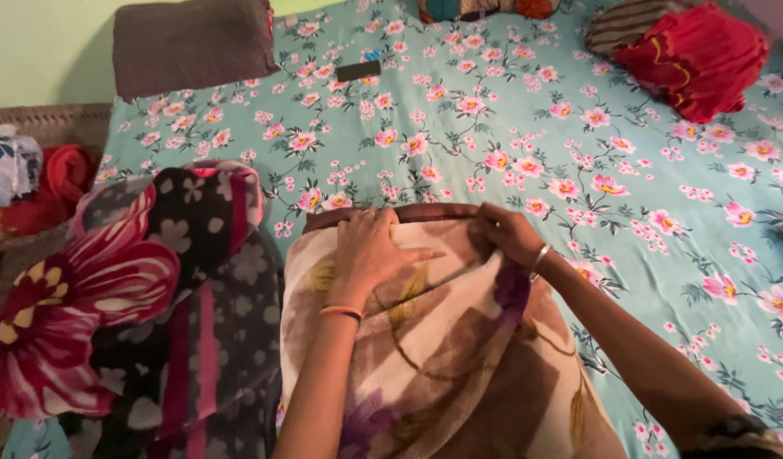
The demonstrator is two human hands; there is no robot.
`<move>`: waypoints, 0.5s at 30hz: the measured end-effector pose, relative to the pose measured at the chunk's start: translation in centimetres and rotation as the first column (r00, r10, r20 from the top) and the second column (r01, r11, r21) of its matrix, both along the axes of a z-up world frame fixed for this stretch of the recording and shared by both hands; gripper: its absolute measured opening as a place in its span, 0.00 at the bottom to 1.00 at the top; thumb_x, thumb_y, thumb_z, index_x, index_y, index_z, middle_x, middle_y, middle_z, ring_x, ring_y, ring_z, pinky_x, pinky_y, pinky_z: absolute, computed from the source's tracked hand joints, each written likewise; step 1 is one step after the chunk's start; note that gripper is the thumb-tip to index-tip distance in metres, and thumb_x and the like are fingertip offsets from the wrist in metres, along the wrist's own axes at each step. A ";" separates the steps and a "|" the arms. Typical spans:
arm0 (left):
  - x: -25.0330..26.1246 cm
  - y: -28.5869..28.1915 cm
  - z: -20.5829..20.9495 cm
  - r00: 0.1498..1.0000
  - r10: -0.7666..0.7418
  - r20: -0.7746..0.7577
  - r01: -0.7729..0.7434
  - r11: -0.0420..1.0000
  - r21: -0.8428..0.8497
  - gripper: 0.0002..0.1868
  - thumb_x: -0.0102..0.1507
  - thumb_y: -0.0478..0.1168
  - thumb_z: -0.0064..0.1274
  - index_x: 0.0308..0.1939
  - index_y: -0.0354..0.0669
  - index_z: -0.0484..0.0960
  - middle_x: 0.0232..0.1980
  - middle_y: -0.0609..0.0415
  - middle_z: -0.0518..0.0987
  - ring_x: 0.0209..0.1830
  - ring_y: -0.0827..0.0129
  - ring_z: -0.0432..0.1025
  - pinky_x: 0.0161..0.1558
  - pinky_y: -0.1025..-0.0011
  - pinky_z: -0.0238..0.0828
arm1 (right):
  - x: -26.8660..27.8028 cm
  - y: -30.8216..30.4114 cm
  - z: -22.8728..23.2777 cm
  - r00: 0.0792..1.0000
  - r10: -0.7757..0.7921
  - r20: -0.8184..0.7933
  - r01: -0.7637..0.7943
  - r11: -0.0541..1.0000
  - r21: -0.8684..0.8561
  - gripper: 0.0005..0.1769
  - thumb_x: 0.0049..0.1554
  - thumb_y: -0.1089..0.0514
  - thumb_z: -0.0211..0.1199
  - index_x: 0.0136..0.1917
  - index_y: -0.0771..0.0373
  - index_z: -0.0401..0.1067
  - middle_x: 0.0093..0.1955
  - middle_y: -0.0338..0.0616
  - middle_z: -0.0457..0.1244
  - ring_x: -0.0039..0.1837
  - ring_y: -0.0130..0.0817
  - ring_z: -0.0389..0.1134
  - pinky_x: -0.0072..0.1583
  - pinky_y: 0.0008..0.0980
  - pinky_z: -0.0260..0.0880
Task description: The person folds a brown floral blanket on a bed, smoothing and aligning edges, then folds a second gray floral blanket. The person uses both hands to fold and press the blankets into compact rectangular shapes.
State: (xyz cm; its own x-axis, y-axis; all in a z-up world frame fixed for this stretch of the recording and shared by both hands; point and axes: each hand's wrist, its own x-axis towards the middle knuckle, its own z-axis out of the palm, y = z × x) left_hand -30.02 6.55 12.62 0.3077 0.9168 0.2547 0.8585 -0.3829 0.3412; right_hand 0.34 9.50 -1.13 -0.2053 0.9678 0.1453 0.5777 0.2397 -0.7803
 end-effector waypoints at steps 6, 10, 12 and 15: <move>-1.5 3.0 -0.9 0.992 -0.054 0.117 0.091 0.937 -0.338 0.34 0.51 0.69 0.63 0.28 0.40 0.79 0.29 0.43 0.79 0.34 0.49 0.75 0.39 0.54 0.70 | -2.6 1.3 1.6 0.980 -0.116 0.163 0.116 0.993 0.009 0.12 0.60 0.49 0.65 0.51 0.58 0.74 0.42 0.47 0.69 0.44 0.44 0.71 0.50 0.39 0.70; -2.7 4.6 -2.6 0.942 -0.190 0.277 0.245 0.953 -0.179 0.25 0.57 0.58 0.62 0.29 0.37 0.78 0.31 0.43 0.76 0.33 0.48 0.73 0.36 0.56 0.65 | -2.2 -1.6 5.3 0.988 -0.031 0.149 0.017 0.996 0.089 0.18 0.55 0.49 0.67 0.57 0.54 0.76 0.52 0.45 0.70 0.51 0.44 0.73 0.53 0.39 0.72; -3.3 5.7 -3.1 0.916 -0.206 0.344 0.269 0.952 -0.144 0.22 0.57 0.55 0.62 0.29 0.38 0.79 0.30 0.44 0.76 0.32 0.50 0.73 0.35 0.57 0.65 | -2.6 -3.3 6.7 0.997 -0.025 0.079 0.010 0.983 0.181 0.19 0.58 0.49 0.65 0.61 0.54 0.75 0.57 0.45 0.69 0.55 0.43 0.73 0.55 0.39 0.72; -3.5 6.6 -3.5 0.933 -0.143 0.330 0.213 0.959 -0.187 0.20 0.57 0.54 0.63 0.29 0.39 0.81 0.30 0.45 0.77 0.32 0.51 0.73 0.36 0.57 0.65 | -3.6 -4.4 7.8 0.994 0.016 0.110 -0.032 0.988 0.151 0.21 0.54 0.49 0.68 0.60 0.54 0.75 0.57 0.44 0.68 0.55 0.44 0.72 0.55 0.39 0.73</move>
